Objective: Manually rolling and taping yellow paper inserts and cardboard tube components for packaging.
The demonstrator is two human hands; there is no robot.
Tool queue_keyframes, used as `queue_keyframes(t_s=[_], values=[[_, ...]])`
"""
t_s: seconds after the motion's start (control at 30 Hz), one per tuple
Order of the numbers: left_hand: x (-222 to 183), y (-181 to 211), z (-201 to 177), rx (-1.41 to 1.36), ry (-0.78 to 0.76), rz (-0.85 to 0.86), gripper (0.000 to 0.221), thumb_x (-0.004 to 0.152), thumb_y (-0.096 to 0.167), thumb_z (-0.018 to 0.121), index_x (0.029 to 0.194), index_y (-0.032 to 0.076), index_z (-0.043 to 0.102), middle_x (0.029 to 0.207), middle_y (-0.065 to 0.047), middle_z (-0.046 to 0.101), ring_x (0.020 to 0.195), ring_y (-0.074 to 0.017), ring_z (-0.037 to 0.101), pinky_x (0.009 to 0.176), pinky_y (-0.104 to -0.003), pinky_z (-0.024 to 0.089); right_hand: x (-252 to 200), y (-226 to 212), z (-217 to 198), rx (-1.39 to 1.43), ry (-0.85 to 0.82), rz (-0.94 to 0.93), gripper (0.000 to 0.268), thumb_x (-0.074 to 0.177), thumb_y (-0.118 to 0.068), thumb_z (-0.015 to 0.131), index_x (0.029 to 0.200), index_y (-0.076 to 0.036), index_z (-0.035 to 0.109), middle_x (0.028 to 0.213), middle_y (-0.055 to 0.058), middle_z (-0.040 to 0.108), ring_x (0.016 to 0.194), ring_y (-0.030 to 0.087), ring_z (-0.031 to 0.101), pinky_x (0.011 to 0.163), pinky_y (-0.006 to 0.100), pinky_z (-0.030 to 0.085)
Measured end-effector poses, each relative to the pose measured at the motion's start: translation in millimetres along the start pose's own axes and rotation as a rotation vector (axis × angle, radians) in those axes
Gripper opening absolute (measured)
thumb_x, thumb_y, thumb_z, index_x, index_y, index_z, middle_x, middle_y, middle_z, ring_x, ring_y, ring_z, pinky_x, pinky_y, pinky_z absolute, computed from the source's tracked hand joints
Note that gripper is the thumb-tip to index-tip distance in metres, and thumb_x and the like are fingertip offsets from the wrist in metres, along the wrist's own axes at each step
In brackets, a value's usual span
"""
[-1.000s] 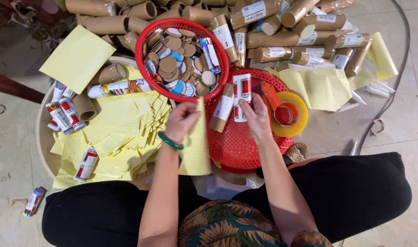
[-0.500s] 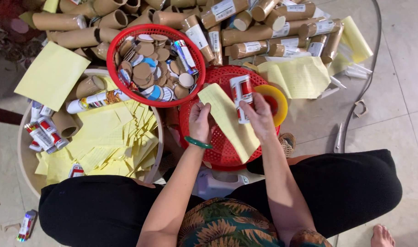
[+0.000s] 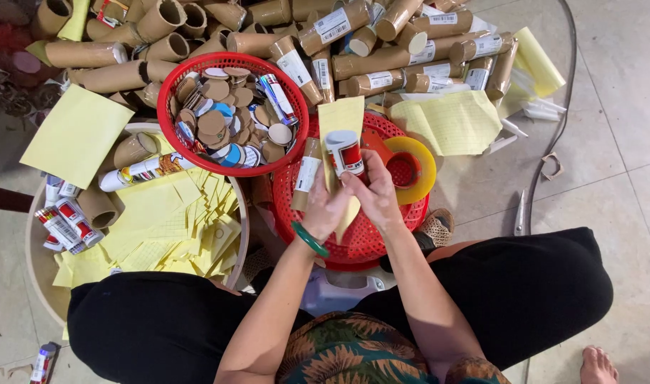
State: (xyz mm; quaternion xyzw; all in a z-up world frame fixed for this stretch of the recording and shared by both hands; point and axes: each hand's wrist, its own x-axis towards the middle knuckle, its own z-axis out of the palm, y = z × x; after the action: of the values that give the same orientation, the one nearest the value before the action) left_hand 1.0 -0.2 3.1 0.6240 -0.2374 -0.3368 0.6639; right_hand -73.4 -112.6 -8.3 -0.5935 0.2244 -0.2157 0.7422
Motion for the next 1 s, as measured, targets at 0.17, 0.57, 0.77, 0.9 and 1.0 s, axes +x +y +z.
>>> queue_keyframes(t_s=[0.17, 0.57, 0.77, 0.9, 1.0], values=[[14, -24, -42, -0.241, 0.179, -0.391, 0.062, 0.099, 0.039, 0.056, 0.15, 0.007, 0.042, 0.141, -0.017, 0.058, 0.13, -0.0283, 0.06, 0.112, -0.043, 0.048, 2, -10, -4, 0.004, 0.0, 0.078, 0.04, 0.092, -0.011, 0.069, 0.127, -0.001, 0.054, 0.111, 0.009, 0.072, 0.098, 0.014, 0.072, 0.088, 0.028, 0.059], [3, -24, -80, -1.059, 0.12, -0.275, 0.049, 0.105, 0.033, 0.059, 0.139, -0.001, 0.055, 0.131, -0.018, 0.065, 0.119, -0.0292, 0.064, 0.102, -0.043, 0.053, -9, -25, 34, -0.578, -0.088, -0.287, 0.038, 0.09, -0.014, 0.078, 0.123, 0.0, 0.064, 0.109, 0.015, 0.072, 0.098, 0.026, 0.073, 0.085, 0.036, 0.058], [5, -37, -68, -0.855, 0.171, -0.196, 0.038, 0.097, 0.012, 0.066, 0.133, 0.004, 0.058, 0.125, -0.01, 0.067, 0.115, -0.0224, 0.067, 0.1, -0.039, 0.056, -11, -27, 43, -0.766, -0.053, -0.405, 0.047, 0.086, -0.014, 0.08, 0.128, -0.003, 0.064, 0.115, 0.015, 0.069, 0.106, 0.034, 0.068, 0.09, 0.041, 0.055], [13, -59, -74, -0.958, 0.358, -0.308, 0.032, 0.097, 0.009, 0.066, 0.128, 0.002, 0.06, 0.118, -0.013, 0.069, 0.107, -0.0249, 0.069, 0.094, -0.041, 0.057, -12, -30, 40, -0.835, -0.113, -0.471, 0.055, 0.084, -0.013, 0.081, 0.135, -0.005, 0.062, 0.13, 0.016, 0.06, 0.119, 0.037, 0.06, 0.101, 0.045, 0.052], [20, -64, -87, -1.009, 0.457, -0.324, 0.031, 0.099, 0.01, 0.067, 0.128, 0.002, 0.059, 0.117, -0.015, 0.068, 0.106, -0.0278, 0.068, 0.096, -0.043, 0.057, -10, -43, 28, -0.832, -0.235, -0.527, 0.055, 0.081, -0.007, 0.077, 0.134, -0.01, 0.063, 0.146, 0.017, 0.053, 0.135, 0.039, 0.052, 0.113, 0.049, 0.046]])
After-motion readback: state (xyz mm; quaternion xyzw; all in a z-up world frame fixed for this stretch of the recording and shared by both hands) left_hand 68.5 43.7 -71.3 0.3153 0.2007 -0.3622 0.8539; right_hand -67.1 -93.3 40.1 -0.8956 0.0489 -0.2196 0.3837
